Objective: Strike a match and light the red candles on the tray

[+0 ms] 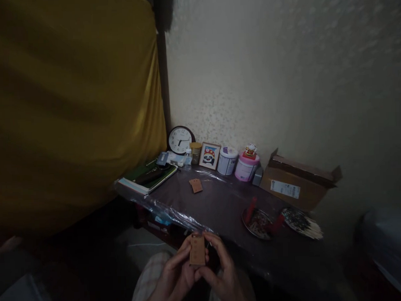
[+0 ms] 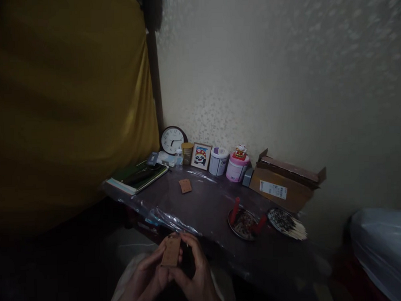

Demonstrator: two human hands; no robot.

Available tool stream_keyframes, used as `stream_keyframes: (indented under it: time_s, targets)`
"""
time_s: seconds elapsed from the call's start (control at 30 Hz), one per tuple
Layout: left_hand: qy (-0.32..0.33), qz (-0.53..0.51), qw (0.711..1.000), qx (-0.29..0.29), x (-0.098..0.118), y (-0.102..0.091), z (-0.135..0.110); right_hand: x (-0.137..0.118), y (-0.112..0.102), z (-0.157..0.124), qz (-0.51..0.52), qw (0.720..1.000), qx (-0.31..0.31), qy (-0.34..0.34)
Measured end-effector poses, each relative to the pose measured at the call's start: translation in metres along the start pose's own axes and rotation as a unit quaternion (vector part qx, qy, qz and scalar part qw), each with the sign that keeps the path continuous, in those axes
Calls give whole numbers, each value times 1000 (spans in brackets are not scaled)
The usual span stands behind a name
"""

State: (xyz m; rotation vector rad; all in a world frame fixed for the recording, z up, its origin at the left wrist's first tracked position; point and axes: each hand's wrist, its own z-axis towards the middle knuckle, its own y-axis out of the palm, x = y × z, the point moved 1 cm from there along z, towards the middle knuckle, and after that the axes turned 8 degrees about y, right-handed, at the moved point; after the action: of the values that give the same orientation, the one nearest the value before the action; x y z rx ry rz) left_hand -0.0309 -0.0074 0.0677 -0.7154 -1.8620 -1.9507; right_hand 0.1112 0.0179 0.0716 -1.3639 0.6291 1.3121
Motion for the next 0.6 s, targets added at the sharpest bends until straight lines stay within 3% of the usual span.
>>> stream_keyframes:
  time_s: [0.1,0.23,0.33,0.47,0.6]
  targets:
    - [-7,-11,999,-29,-1,8,-1,-7,-1,-4,-3,1000,-1,27]
    - [-11,-3,999,-35,-7,2,0,1,-2,-4,-1,1000,14,19]
    - [-4,32,999,-3,-5,-7,5,16,-9,-1,19,998,58,23]
    - [56,106,990,74,7,-15,11,23,-27,7,44,990,128,37]
    - [105,163,976,94,18,-13,11,17,-37,11,33,988,143,46]
